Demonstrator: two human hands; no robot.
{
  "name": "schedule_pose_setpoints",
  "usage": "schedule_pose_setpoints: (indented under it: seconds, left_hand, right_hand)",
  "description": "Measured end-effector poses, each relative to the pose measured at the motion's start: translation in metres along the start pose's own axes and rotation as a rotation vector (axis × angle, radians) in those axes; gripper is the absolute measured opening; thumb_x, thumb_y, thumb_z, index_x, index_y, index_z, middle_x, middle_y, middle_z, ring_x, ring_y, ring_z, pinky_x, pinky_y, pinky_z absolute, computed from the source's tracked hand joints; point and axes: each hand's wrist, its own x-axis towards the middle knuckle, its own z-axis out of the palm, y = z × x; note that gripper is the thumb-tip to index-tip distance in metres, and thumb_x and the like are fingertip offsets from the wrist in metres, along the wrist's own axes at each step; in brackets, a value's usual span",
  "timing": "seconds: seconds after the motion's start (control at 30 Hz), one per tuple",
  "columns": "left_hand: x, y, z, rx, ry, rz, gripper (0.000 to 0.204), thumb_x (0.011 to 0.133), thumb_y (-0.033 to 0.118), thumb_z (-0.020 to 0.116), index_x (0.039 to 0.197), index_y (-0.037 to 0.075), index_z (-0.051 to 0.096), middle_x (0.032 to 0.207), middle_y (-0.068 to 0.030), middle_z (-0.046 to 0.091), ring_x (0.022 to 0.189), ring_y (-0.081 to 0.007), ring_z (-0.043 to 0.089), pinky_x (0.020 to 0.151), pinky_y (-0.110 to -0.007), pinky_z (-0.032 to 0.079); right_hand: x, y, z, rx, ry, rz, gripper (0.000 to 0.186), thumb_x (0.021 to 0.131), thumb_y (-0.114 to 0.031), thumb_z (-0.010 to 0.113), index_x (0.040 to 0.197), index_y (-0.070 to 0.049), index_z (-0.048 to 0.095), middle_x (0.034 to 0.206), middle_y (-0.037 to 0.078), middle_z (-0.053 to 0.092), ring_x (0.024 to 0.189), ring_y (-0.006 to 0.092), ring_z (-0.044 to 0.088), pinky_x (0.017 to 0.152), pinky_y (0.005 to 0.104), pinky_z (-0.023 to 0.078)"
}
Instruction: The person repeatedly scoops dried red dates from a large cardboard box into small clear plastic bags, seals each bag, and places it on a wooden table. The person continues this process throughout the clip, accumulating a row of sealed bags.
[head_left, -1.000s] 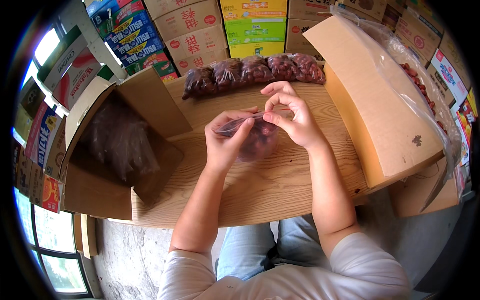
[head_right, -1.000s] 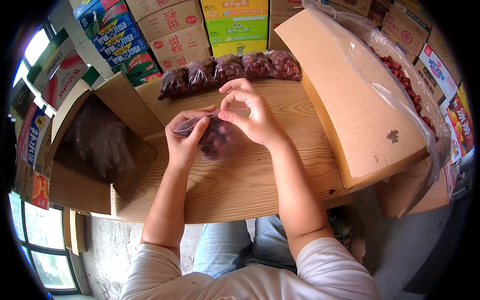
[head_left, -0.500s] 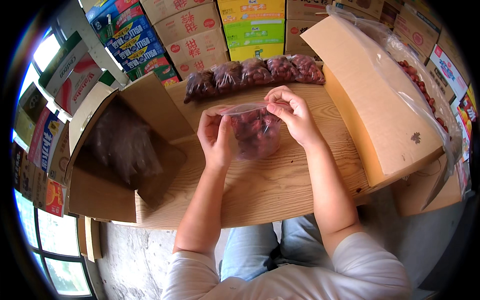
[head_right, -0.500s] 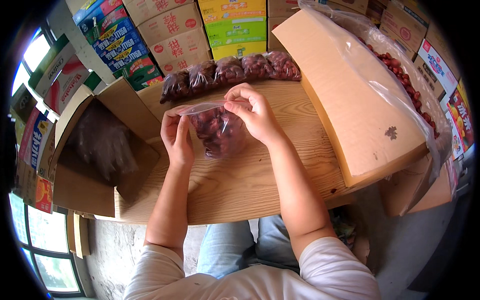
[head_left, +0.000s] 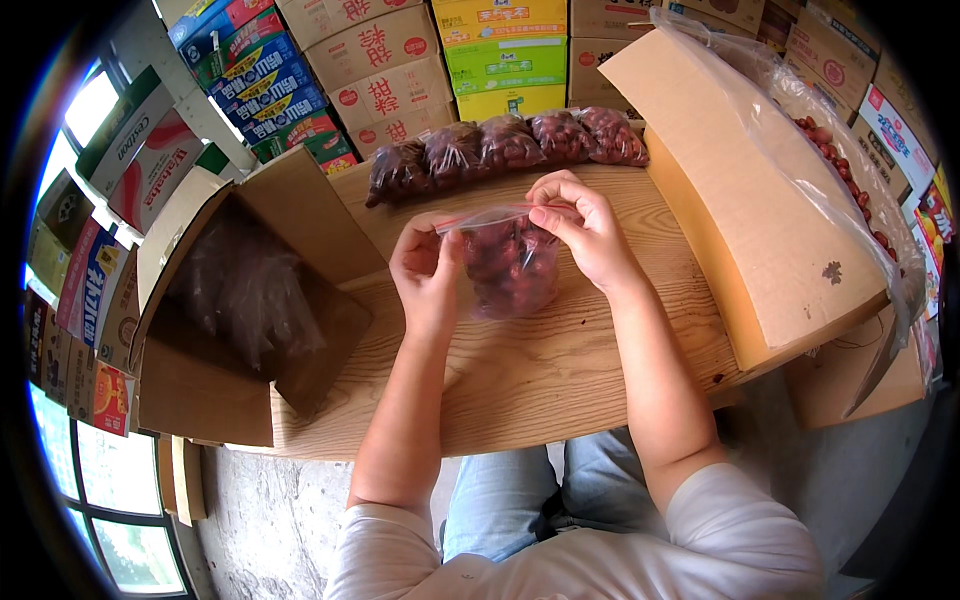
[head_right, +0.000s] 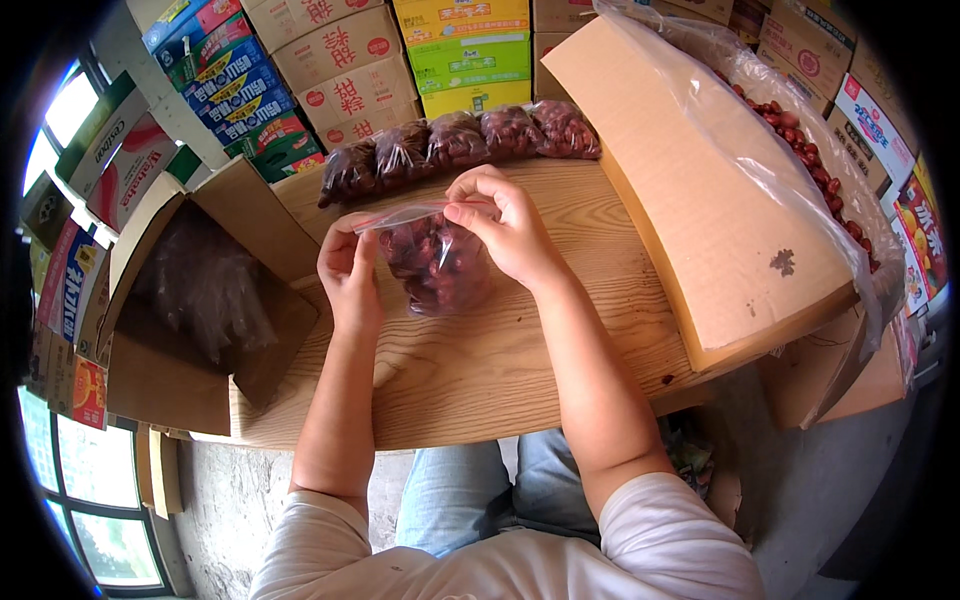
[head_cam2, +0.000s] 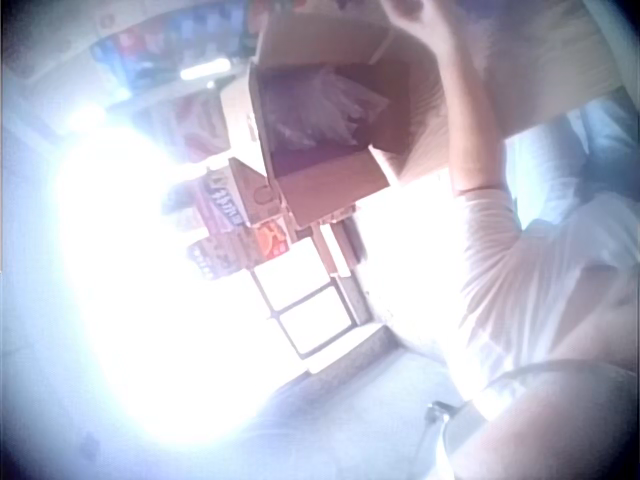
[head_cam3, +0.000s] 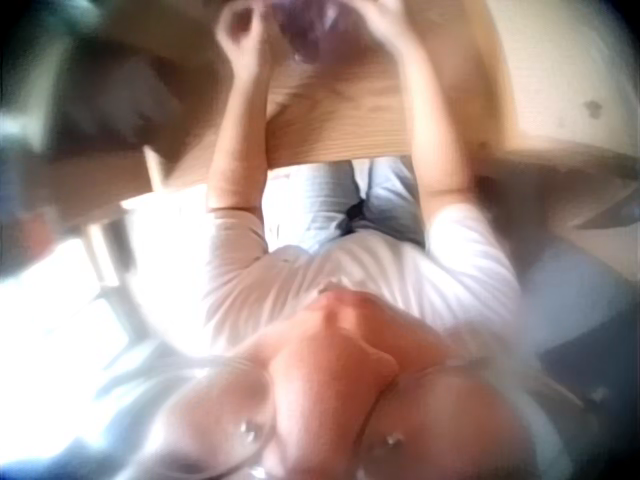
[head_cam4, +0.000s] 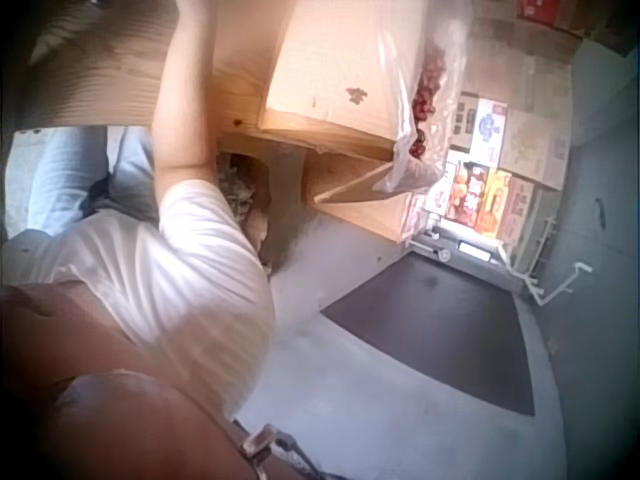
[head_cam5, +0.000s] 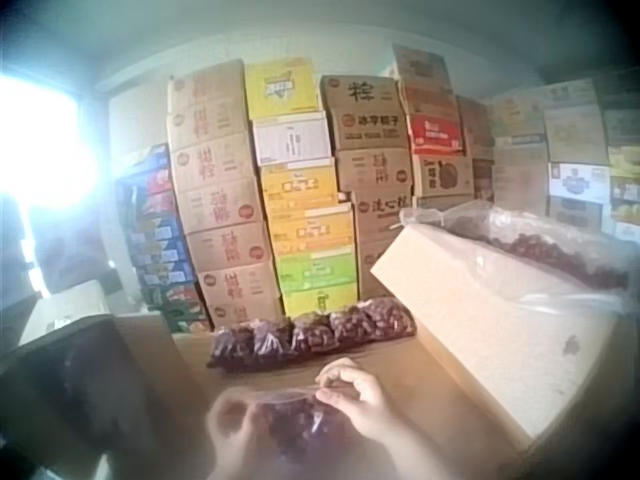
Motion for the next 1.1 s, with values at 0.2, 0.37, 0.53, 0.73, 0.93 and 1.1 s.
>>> schedule_pose_setpoints:
  seconds: [0.2,0.37,0.53,0.73,0.93,1.1]
  left_hand:
    - [0.001,-0.004,-0.002,0.013,-0.041,-0.04,0.004,0.091,0.005,0.064,0.093,0.002,0.062,0.089,0.0002,0.063,0.081,-0.0053,0.054,0.072,-0.021,0.043]
    - [0.004,-0.004,-0.006,0.097,-0.055,-0.058,0.007,0.09,0.004,0.066,0.095,0.001,0.063,0.092,-0.0004,0.063,0.084,-0.0065,0.055,0.077,-0.022,0.044]
    - [0.005,0.001,-0.006,0.115,-0.091,-0.081,0.008,0.088,0.004,0.067,0.093,-0.001,0.065,0.094,-0.0035,0.064,0.087,-0.009,0.056,0.08,-0.023,0.044]
    - [0.008,0.009,-0.01,0.25,-0.143,-0.048,0.005,0.085,0.001,0.067,0.09,-0.001,0.066,0.094,-0.0051,0.065,0.09,-0.0115,0.058,0.083,-0.025,0.044]
    - [0.015,0.021,-0.012,0.432,-0.244,0.06,0.008,0.08,0.0,0.069,0.088,-0.001,0.067,0.091,-0.0067,0.066,0.088,-0.0139,0.059,0.082,-0.027,0.046]
    - [0.028,0.04,-0.009,0.685,-0.367,0.173,0.01,0.074,-0.001,0.072,0.083,0.0,0.068,0.084,-0.0074,0.067,0.082,-0.0175,0.061,0.078,-0.029,0.047]
  right_hand:
    - [0.0,0.004,0.001,-0.019,-0.016,-0.029,0.012,0.087,-0.008,0.068,0.091,0.001,0.062,0.101,0.003,0.055,0.097,0.0128,0.056,0.088,0.0298,0.048]
    - [0.001,0.003,0.001,-0.007,-0.012,-0.042,0.012,0.087,-0.008,0.068,0.091,0.002,0.062,0.101,0.004,0.055,0.096,0.013,0.057,0.088,0.0295,0.048]
    - [0.0,-0.001,0.002,0.004,-0.036,-0.029,0.012,0.086,-0.007,0.069,0.091,0.002,0.062,0.101,0.004,0.055,0.095,0.013,0.057,0.087,0.0288,0.048]
    - [-0.001,-0.002,0.003,-0.005,-0.042,-0.038,0.011,0.086,-0.007,0.068,0.09,0.001,0.061,0.101,0.004,0.055,0.095,0.0129,0.057,0.088,0.0295,0.048]
    - [-0.002,-0.006,0.002,-0.009,-0.063,-0.036,0.01,0.086,-0.006,0.067,0.087,0.0,0.06,0.098,0.003,0.055,0.094,0.0125,0.057,0.09,0.0297,0.047]
    - [-0.001,-0.006,0.003,0.015,-0.071,-0.032,0.01,0.086,-0.006,0.067,0.087,0.0,0.059,0.096,0.003,0.055,0.093,0.0124,0.057,0.09,0.0294,0.047]
